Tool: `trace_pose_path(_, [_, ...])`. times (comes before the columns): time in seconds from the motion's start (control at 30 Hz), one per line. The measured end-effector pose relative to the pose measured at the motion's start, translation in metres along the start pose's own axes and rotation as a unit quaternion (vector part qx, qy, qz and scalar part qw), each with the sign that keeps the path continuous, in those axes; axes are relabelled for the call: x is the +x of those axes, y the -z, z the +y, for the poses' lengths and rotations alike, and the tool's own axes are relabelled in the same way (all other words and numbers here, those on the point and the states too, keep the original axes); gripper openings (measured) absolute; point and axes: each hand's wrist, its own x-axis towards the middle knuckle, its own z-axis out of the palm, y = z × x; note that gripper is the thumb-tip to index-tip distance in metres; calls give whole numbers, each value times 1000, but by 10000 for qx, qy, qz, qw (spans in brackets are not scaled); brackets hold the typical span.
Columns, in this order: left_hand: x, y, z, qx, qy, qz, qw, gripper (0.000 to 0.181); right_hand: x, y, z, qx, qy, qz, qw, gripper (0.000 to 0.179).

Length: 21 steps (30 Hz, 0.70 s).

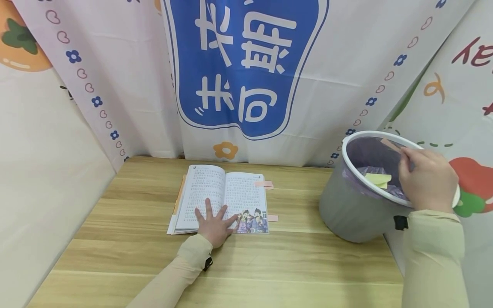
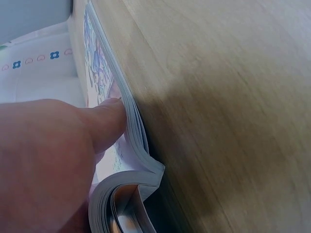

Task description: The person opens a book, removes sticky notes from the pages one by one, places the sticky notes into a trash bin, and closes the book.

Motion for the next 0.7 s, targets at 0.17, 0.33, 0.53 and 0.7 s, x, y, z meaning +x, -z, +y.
trace_pose_path(0.17, [1, -2, 0, 61, -29, -57, 10000, 60, -2, -4, 11, -140, -396, -891, 9951, 26])
trace_pose_path(0.33, [2, -3, 1, 64, -32, -33, 10000, 60, -3, -8, 20, -87, -441, -2267, 9729, 29])
trace_pose_path(0.53, [1, -1, 0, 37, -35, -53, 10000, 60, -5, -12, 19, -26, -326, -2286, 9730, 29])
trace_pose_path(0.7, [1, -1, 0, 61, -46, -42, 10000, 60, -6, -14, 19, 44, -379, -2207, 9746, 28])
